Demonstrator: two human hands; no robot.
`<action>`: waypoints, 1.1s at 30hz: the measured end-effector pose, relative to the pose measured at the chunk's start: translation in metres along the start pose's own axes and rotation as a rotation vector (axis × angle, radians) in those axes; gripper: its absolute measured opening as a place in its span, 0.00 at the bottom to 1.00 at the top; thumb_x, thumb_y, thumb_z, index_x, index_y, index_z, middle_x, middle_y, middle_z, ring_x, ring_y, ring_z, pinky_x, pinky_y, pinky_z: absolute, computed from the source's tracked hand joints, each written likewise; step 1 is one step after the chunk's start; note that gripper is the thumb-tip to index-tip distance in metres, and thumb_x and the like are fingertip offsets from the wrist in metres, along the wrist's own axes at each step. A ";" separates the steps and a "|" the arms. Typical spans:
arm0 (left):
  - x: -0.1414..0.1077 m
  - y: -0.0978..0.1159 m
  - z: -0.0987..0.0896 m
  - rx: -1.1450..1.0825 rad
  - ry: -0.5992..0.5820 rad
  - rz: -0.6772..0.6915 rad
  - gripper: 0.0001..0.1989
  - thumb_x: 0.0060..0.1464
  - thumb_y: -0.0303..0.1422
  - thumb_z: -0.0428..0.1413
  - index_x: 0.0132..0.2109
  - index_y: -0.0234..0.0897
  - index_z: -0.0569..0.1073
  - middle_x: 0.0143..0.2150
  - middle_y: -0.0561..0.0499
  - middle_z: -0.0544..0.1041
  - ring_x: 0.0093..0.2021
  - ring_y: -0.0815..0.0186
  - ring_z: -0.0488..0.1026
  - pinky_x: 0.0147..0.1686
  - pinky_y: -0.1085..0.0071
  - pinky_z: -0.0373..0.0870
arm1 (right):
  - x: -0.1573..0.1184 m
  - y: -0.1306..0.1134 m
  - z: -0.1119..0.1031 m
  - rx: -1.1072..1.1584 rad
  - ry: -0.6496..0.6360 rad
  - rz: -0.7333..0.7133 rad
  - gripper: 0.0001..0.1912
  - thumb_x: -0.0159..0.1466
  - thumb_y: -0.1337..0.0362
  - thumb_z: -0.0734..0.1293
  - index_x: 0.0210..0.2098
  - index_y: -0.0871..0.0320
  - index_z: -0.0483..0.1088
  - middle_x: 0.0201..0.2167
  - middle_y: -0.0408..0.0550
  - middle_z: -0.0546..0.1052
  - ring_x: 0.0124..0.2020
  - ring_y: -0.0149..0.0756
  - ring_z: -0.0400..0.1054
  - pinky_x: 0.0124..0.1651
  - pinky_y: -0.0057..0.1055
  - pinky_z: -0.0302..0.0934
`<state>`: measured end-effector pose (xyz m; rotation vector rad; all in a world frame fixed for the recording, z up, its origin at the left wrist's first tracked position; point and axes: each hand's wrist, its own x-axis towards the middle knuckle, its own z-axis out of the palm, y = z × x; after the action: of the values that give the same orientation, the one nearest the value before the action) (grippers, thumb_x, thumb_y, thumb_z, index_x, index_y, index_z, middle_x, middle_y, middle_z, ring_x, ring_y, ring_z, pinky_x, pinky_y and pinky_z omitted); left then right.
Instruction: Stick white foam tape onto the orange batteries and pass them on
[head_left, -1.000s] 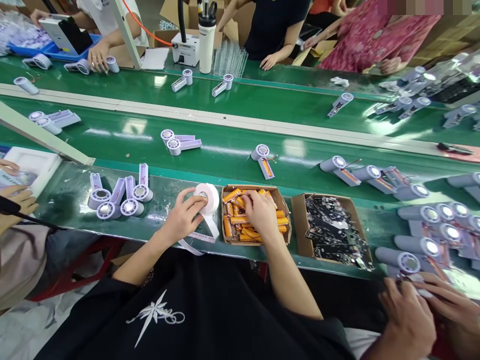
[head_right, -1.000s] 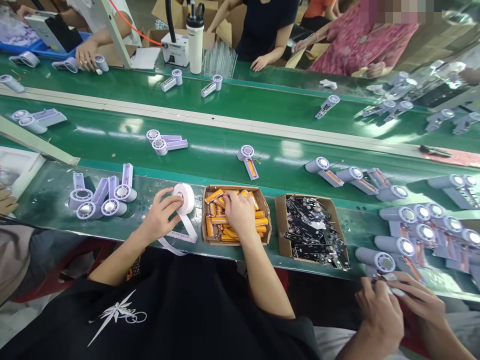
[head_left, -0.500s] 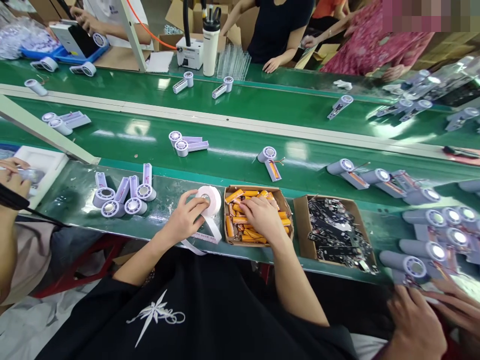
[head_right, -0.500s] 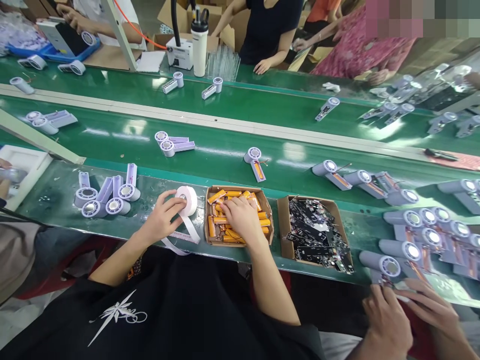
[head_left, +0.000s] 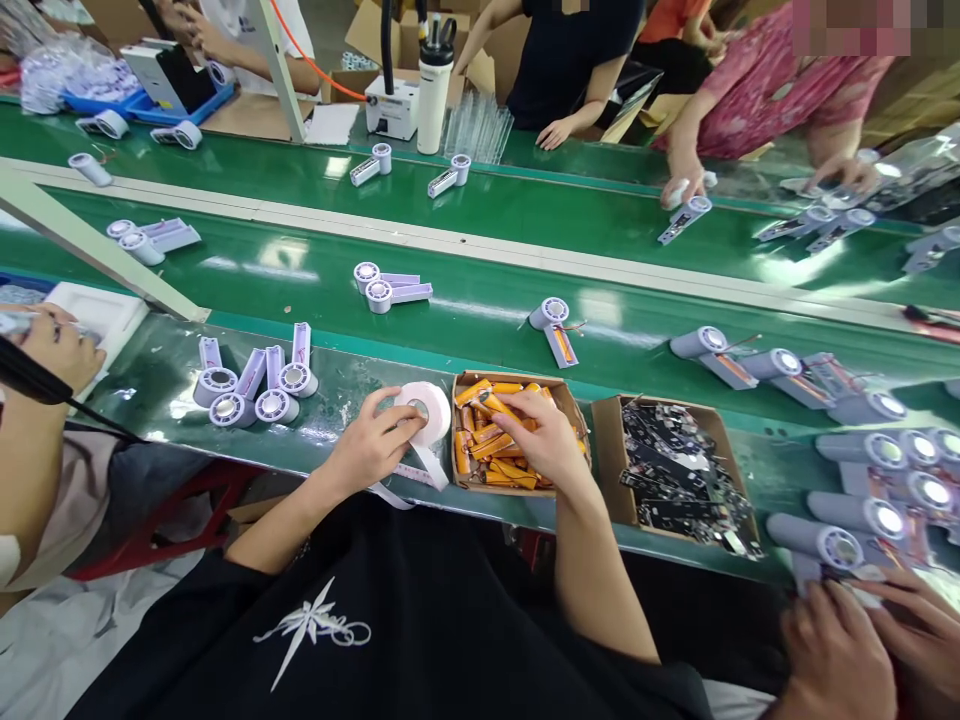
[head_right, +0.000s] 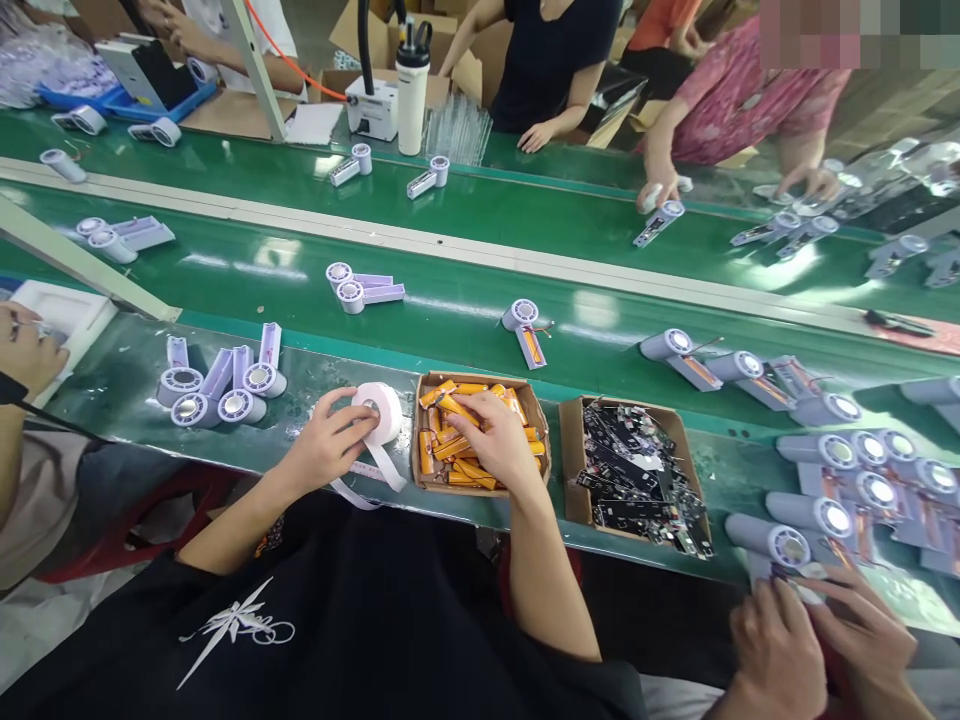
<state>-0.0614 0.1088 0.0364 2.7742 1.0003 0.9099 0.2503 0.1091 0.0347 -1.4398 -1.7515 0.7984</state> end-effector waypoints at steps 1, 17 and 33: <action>-0.001 0.002 -0.002 0.026 -0.012 0.017 0.18 0.64 0.19 0.56 0.57 0.38 0.78 0.52 0.45 0.82 0.62 0.51 0.69 0.61 0.51 0.75 | -0.005 -0.002 0.000 0.137 0.053 0.014 0.18 0.68 0.48 0.73 0.50 0.51 0.83 0.47 0.50 0.84 0.48 0.45 0.77 0.54 0.43 0.70; 0.021 0.013 -0.005 0.231 0.005 0.221 0.12 0.70 0.26 0.57 0.56 0.38 0.79 0.48 0.49 0.83 0.44 0.62 0.71 0.55 0.63 0.73 | -0.022 -0.038 0.021 0.428 -0.146 0.307 0.21 0.60 0.46 0.77 0.41 0.56 0.84 0.35 0.47 0.85 0.37 0.45 0.81 0.41 0.37 0.77; -0.001 0.040 -0.015 -0.105 -0.063 0.281 0.12 0.69 0.43 0.60 0.43 0.39 0.80 0.36 0.50 0.78 0.43 0.61 0.73 0.53 0.61 0.74 | 0.004 -0.040 0.017 0.840 0.646 0.191 0.21 0.58 0.50 0.80 0.47 0.51 0.79 0.48 0.49 0.85 0.47 0.44 0.82 0.54 0.43 0.77</action>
<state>-0.0476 0.0744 0.0575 2.8780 0.5449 0.8683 0.2141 0.1050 0.0592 -1.0913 -0.6600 0.8837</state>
